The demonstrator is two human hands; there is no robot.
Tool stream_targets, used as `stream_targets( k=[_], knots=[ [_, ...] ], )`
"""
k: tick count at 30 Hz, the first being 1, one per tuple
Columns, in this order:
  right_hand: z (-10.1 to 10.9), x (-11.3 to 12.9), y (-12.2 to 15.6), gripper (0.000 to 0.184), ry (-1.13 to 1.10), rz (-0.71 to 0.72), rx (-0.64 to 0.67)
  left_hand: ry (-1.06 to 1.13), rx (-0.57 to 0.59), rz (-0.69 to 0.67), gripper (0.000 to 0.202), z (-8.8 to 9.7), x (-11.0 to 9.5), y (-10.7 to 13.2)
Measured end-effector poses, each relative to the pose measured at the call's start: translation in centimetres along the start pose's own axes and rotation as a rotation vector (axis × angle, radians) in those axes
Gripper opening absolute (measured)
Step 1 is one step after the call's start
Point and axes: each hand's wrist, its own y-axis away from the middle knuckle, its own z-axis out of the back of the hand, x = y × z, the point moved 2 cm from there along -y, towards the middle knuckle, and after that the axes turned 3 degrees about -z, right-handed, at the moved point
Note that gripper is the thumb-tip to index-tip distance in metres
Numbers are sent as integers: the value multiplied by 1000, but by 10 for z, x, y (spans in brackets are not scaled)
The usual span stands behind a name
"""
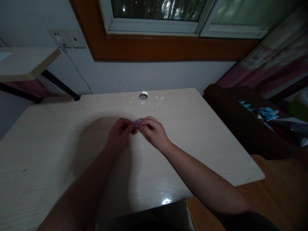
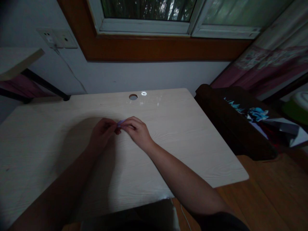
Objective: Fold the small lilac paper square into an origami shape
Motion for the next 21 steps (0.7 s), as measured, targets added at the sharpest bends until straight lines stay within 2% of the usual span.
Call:
stream_targets(
  k=[4, 11, 15, 21],
  knots=[
    [0, 0, 0, 7, 0, 8, 25, 33, -3, 8, 20, -1, 3, -1],
    [-1, 1, 0, 6, 40, 21, 34, 58, -30, -53, 20, -3, -2, -1],
    [1, 4, -1, 8, 12, 14, 5, 86, -2, -42, 20, -3, 0, 0],
    [3, 9, -2, 9, 48, 75, 39, 189, 53, 3, 13, -1, 8, -1]
  ],
)
